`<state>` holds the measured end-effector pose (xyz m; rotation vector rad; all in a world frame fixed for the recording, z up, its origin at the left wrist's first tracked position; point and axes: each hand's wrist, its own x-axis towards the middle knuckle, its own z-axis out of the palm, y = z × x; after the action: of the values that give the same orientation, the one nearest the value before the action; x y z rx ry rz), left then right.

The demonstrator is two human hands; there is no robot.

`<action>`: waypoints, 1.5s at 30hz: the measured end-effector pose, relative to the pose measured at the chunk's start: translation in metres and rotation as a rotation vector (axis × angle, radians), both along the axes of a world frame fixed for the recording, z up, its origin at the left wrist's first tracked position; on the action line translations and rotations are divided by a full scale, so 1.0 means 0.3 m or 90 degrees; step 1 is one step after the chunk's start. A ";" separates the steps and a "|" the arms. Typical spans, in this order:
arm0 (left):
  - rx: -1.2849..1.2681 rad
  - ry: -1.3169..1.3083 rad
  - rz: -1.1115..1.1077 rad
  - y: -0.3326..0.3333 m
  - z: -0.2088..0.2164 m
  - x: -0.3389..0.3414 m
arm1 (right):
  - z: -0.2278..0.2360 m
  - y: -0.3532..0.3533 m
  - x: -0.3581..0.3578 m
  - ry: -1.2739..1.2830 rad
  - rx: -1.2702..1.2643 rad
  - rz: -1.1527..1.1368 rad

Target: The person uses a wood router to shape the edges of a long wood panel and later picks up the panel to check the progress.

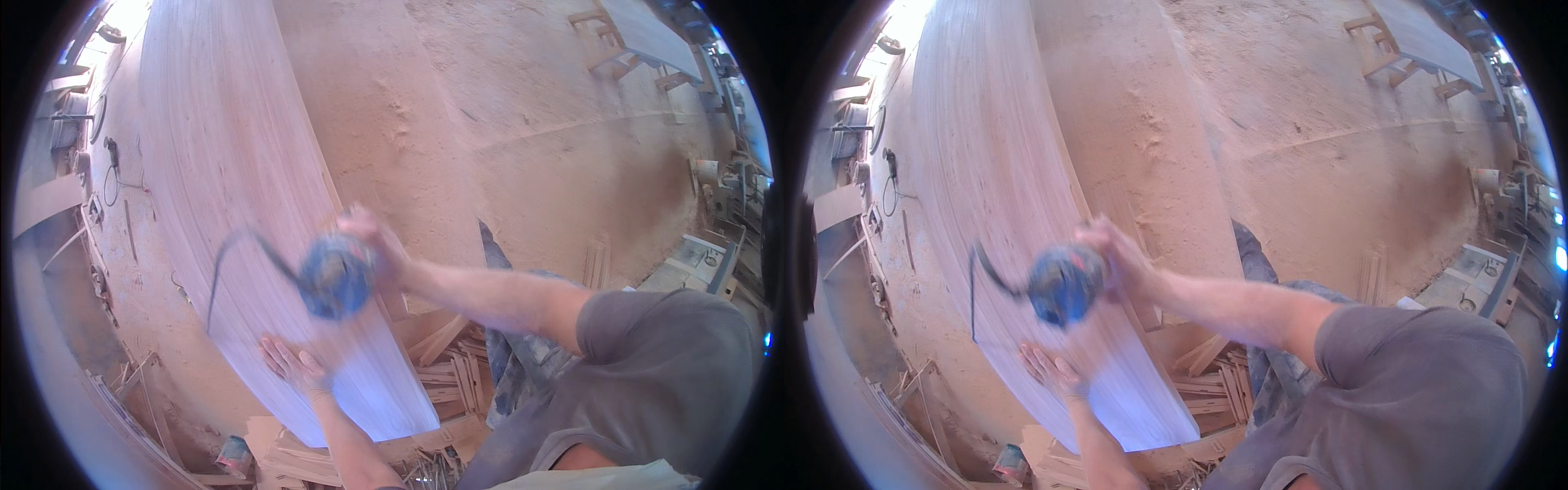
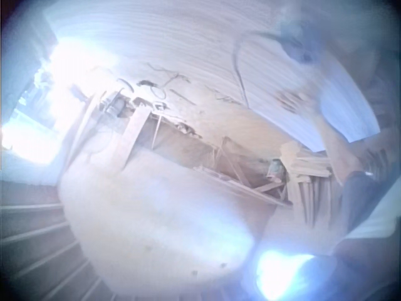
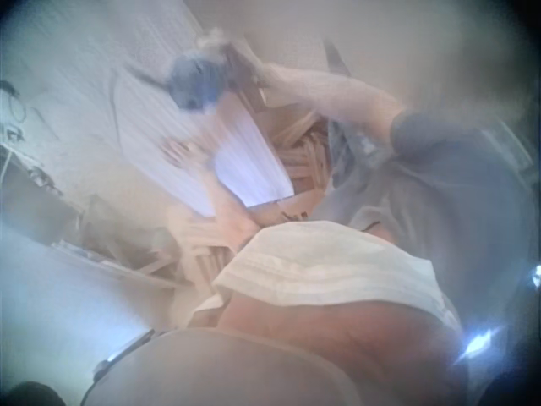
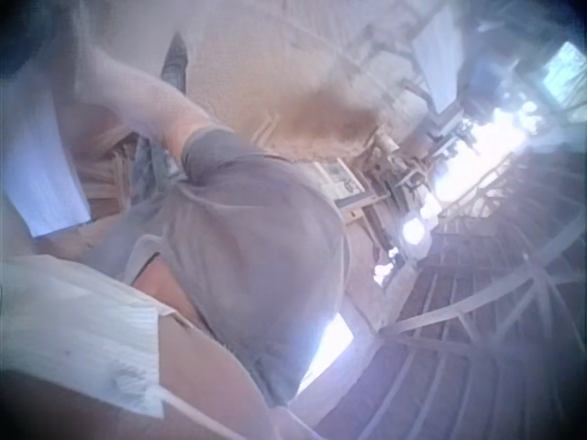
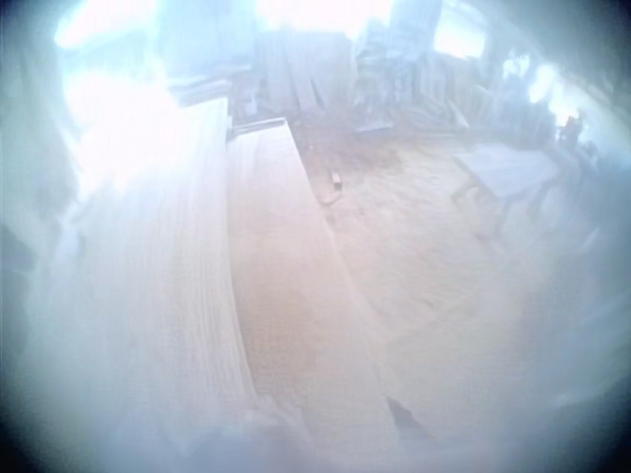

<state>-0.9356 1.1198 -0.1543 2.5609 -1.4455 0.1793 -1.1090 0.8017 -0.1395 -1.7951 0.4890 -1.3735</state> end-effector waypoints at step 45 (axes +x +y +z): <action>-0.020 0.178 -0.159 -2.329 0.141 0.521 | 0.046 -1.630 0.775 0.002 0.063 0.040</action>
<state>-0.7794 0.4211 -0.1121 2.2438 -1.6145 -0.1835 -0.8765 0.3128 -0.1257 -1.7186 0.4898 -1.2830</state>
